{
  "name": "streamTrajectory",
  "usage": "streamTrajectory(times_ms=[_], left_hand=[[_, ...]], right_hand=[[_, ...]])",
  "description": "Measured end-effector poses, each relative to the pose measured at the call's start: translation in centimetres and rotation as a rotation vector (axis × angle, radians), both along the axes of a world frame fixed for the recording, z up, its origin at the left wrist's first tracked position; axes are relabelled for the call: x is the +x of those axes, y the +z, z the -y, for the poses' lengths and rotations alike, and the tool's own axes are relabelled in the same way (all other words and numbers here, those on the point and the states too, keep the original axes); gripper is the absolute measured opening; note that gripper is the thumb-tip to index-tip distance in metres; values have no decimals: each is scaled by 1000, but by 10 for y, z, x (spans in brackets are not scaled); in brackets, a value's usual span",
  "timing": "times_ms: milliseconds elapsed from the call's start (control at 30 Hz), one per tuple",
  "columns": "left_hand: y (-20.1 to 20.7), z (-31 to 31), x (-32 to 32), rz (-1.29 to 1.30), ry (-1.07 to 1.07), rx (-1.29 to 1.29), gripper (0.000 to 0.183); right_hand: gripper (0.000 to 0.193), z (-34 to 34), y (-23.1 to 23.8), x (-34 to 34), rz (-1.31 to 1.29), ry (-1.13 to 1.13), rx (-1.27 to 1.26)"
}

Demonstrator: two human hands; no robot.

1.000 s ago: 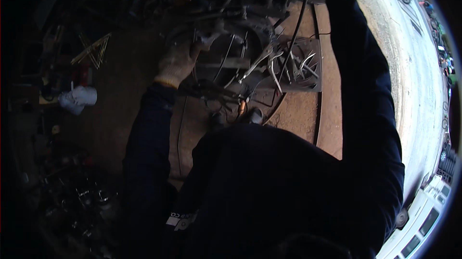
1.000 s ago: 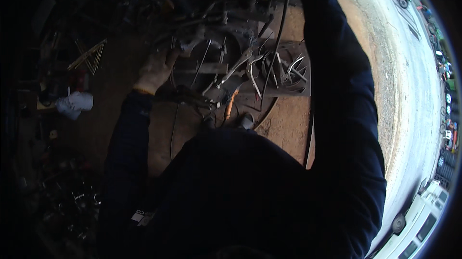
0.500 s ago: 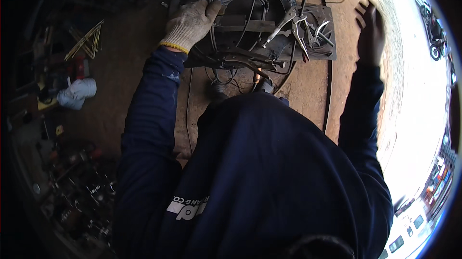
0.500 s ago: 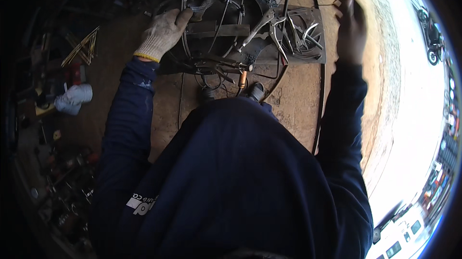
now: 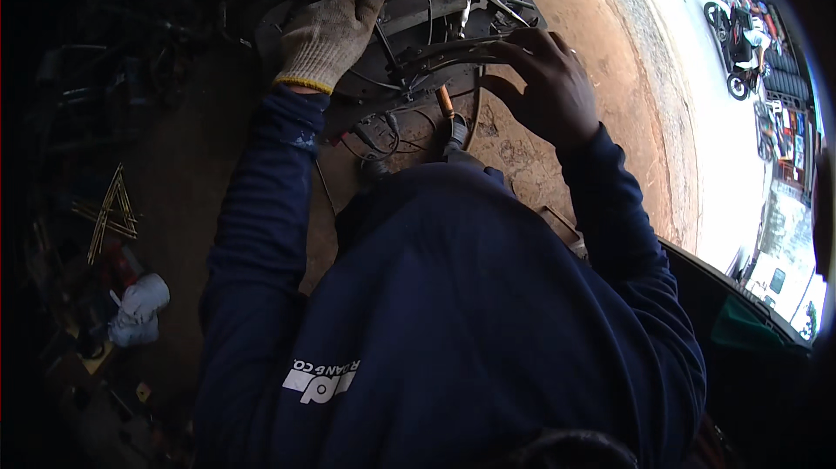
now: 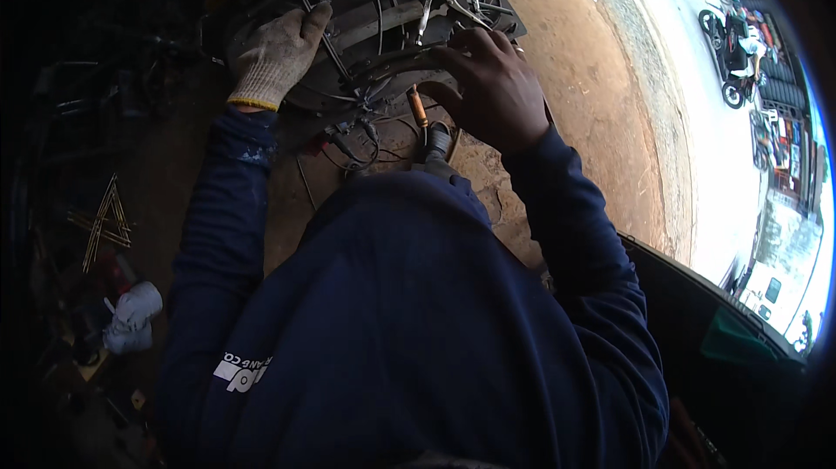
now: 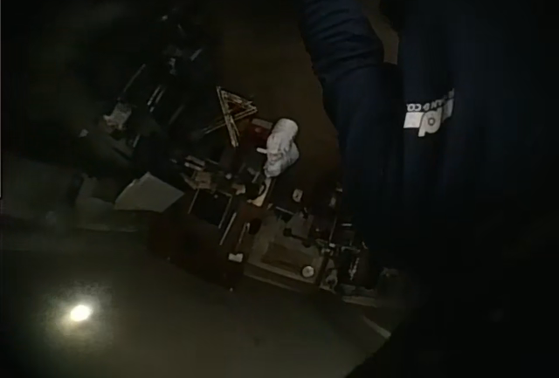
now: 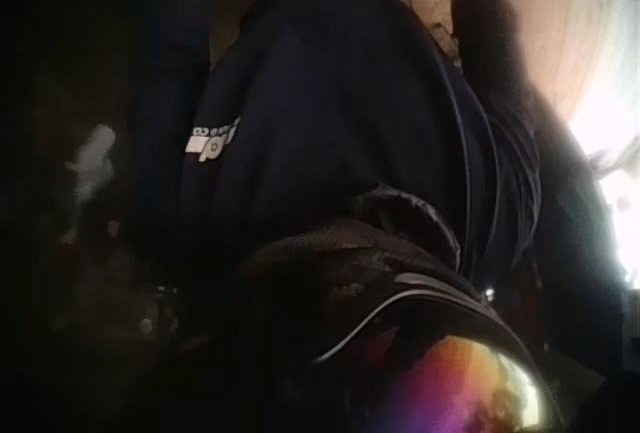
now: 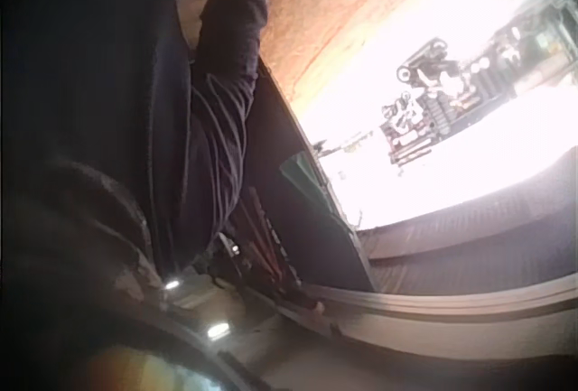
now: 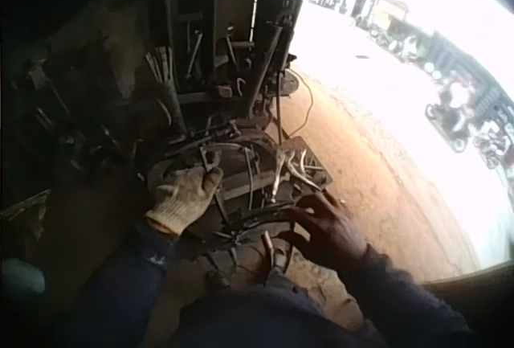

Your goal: The person welds metal rods together and uses a locking plier and a wrench to adjust a metal assembly on a fabrication table.

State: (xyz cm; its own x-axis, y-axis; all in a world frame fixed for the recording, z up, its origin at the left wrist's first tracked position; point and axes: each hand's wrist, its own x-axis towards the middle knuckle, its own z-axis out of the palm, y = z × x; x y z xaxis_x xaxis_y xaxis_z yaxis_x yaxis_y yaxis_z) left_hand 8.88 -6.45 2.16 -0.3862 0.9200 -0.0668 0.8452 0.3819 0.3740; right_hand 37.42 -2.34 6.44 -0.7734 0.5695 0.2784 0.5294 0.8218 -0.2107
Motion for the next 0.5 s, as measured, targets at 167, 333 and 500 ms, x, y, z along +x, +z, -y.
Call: streamTrajectory(times_ms=[167,333,500], left_hand=[[-12,3,-12,-7,-52,83,65],[-27,2,-12,-18,-50,175,66],[-13,5,-8,-45,-15,70,64]], right_hand=[[27,6,-4,-20,149,-35,183],[26,-6,-10,-26,210,38,247],[29,-19,-18,-27,251,145,312]])
